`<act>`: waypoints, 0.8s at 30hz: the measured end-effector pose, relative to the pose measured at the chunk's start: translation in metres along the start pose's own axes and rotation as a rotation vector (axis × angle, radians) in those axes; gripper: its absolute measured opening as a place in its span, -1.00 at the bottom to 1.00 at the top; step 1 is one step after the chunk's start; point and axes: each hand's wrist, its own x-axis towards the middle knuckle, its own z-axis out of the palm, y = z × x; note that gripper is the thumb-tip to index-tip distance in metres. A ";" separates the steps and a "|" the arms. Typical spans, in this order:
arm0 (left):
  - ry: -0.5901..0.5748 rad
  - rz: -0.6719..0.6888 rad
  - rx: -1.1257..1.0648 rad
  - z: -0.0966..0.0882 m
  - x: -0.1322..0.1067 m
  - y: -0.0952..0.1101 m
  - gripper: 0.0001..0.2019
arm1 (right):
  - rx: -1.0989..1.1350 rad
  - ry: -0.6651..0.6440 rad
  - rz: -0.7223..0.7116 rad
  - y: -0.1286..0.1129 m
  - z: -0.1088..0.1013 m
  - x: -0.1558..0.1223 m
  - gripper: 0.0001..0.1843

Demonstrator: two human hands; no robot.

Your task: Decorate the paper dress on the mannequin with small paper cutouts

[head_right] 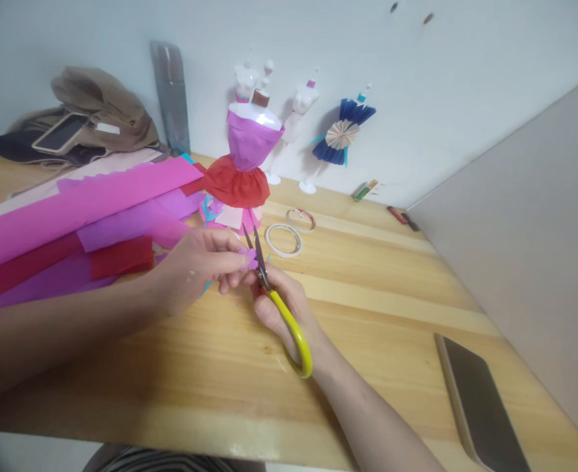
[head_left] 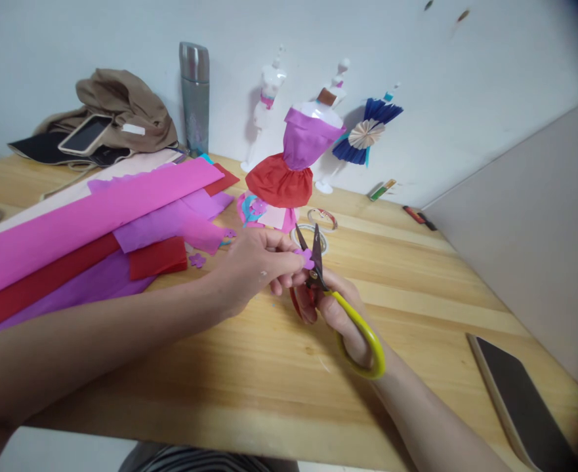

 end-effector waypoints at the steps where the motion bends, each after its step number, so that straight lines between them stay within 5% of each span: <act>1: -0.003 0.003 0.003 0.000 0.000 0.000 -0.83 | 0.005 0.005 0.003 0.000 0.000 0.000 -0.45; 24: -0.027 -0.025 0.032 -0.005 0.003 0.005 -0.85 | 0.050 0.017 0.060 0.000 -0.001 -0.003 -0.45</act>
